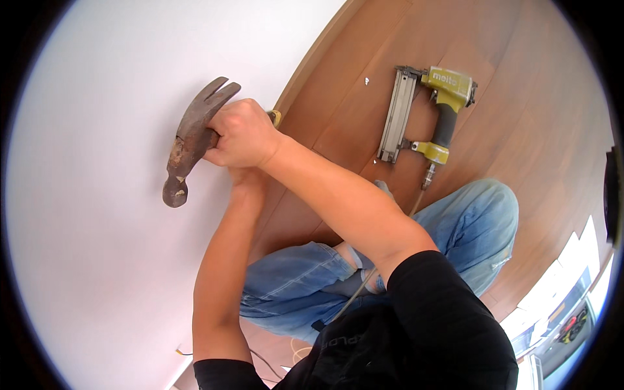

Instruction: The person installs a wood baseboard along the wall using a hammer and a pneumatic nail gun, positioning the trim and securing it with fasteners.

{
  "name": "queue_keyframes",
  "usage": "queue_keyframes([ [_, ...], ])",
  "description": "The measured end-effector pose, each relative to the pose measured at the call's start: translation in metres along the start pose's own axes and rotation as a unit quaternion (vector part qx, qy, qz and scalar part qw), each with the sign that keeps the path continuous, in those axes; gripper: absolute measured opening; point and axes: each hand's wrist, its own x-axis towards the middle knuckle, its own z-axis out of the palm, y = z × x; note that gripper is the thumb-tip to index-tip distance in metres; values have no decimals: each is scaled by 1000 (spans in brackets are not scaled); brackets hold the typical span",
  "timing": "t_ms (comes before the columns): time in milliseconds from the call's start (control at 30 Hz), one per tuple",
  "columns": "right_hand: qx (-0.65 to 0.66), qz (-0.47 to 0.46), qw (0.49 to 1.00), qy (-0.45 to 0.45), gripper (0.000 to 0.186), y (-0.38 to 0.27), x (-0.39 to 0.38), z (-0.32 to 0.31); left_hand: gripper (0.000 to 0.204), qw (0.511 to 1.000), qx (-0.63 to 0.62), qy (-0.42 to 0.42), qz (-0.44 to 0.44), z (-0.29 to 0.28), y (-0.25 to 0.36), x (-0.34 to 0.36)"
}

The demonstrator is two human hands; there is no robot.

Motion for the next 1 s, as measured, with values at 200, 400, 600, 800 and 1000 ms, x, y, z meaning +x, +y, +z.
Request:
queue_keyframes([
  [200, -44, 16, 998, -53, 13, -4, -4, -6, 28, 1000, -16, -4, -2, -6, 1, -4],
  [400, -21, 18, 999, -37, 15, -3, -3, -1, 27, 1000, -22, -12, 2, 0, 0, -6],
  [600, -15, -26, 1000, -6, 20, 1, -12, -1, 26, 1000, -27, -10, 11, -1, -6, -9],
  [800, -42, 0, 999, -30, 19, 2, -8, -1, 25, 999, -32, -6, 23, -7, -8, -11],
  [1000, -15, -14, 1000, -2, 22, 7, -10, 11, 24, 999, -38, 8, 26, -9, -18, -14],
])
